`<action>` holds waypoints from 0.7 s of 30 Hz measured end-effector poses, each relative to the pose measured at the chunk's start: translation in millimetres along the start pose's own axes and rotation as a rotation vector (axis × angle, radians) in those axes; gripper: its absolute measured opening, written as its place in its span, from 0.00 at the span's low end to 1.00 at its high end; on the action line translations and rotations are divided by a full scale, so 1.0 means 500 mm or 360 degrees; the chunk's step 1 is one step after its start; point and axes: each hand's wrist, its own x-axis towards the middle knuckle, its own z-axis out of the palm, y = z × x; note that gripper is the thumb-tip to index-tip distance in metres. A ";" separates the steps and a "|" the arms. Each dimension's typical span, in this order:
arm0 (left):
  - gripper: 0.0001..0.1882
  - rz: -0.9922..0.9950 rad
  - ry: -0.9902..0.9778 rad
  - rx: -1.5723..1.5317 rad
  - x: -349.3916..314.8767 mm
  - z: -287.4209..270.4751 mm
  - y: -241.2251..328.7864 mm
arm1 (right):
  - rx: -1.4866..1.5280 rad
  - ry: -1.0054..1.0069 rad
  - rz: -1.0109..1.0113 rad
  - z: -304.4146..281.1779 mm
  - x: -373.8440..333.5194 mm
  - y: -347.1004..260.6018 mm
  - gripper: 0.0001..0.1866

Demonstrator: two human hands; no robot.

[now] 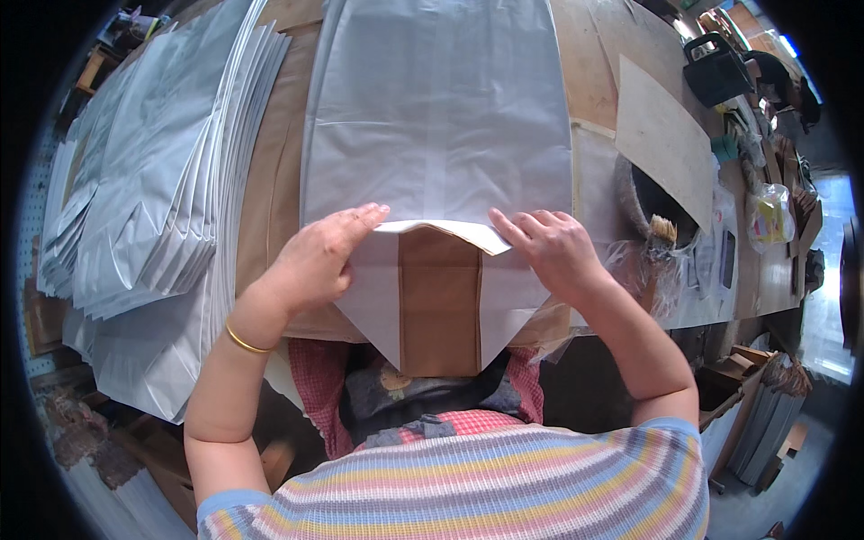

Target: The person repeatedly opens brown paper envelopes, applies glue to the flap with a brush, folds the flap to seal the envelope, and places it on a growing stack. The process is repeated for multiple envelopes in a consistent sequence.

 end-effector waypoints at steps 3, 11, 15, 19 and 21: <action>0.24 -0.0015 0.0002 0.0068 -0.039 0.062 0.006 | 0.0505 0.0025 0.0043 0.025 0.009 -0.053 0.33; 0.42 -0.0033 -0.0251 0.0125 -0.055 0.095 0.063 | 0.0584 0.0055 0.0122 0.042 0.012 -0.146 0.43; 0.52 -0.0138 -0.0351 -0.0063 -0.047 0.116 0.075 | 0.0563 0.0152 -0.0005 0.067 0.043 -0.154 0.48; 0.55 -0.0564 -0.0189 0.0269 -0.122 0.117 0.023 | 0.0445 0.0154 0.0387 0.055 -0.037 -0.111 0.49; 0.50 -0.0401 -0.0213 0.0143 -0.083 0.099 0.053 | 0.0403 0.0167 0.0391 0.057 -0.042 -0.115 0.50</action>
